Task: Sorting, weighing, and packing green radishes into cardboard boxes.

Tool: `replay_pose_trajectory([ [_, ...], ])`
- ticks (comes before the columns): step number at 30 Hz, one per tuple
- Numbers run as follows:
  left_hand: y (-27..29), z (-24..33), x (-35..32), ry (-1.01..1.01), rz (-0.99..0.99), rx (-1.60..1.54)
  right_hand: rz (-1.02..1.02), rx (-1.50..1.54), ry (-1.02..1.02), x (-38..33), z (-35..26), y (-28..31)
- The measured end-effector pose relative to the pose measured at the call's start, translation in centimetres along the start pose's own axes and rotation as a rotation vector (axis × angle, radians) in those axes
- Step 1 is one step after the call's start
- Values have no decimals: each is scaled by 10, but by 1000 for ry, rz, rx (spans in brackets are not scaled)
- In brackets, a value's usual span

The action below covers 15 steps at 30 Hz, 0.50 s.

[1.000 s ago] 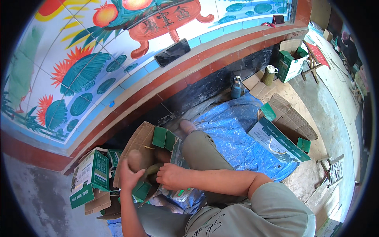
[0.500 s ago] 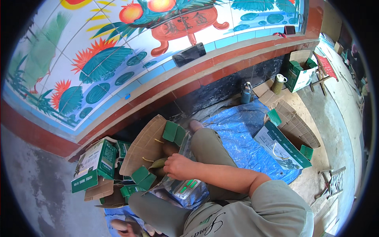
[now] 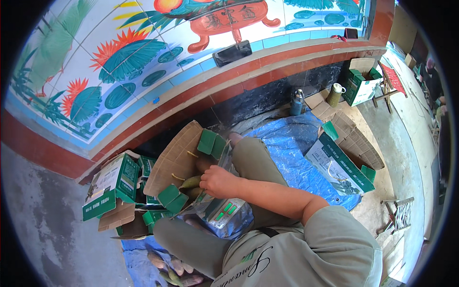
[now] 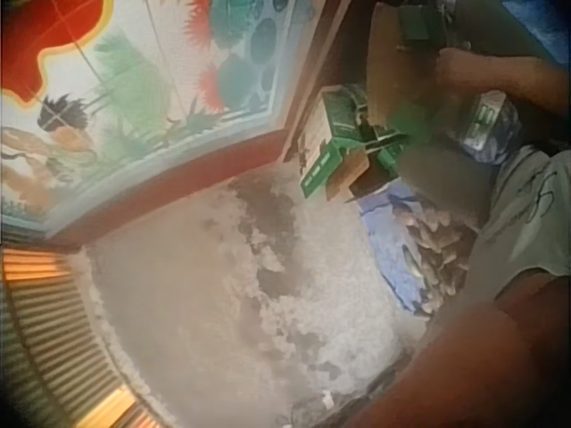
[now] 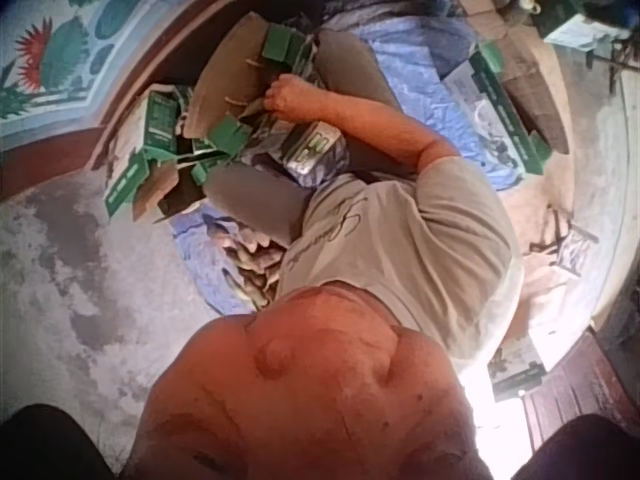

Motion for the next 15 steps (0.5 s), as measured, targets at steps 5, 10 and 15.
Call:
replay_pose_trajectory([
  [5, -42, -28, -19, 39, -216, 63, 11, 24, 9, 0, -2, 7],
  [10, -64, -52, -37, 72, -406, 130, 318, 97, -9, -24, 13, 71],
  [15, -35, -54, -33, 81, -385, 94, 510, -259, -318, -93, 74, 147],
])
Point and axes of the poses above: each hand's wrist, its own x-axis towards the middle knuckle, its own y-axis out of the back of the hand, z = x × y, the point moved 10 cm from there along x, towards the middle knuckle, and after that the axes turned 2 degrees about -z, right-handed, at the moved point
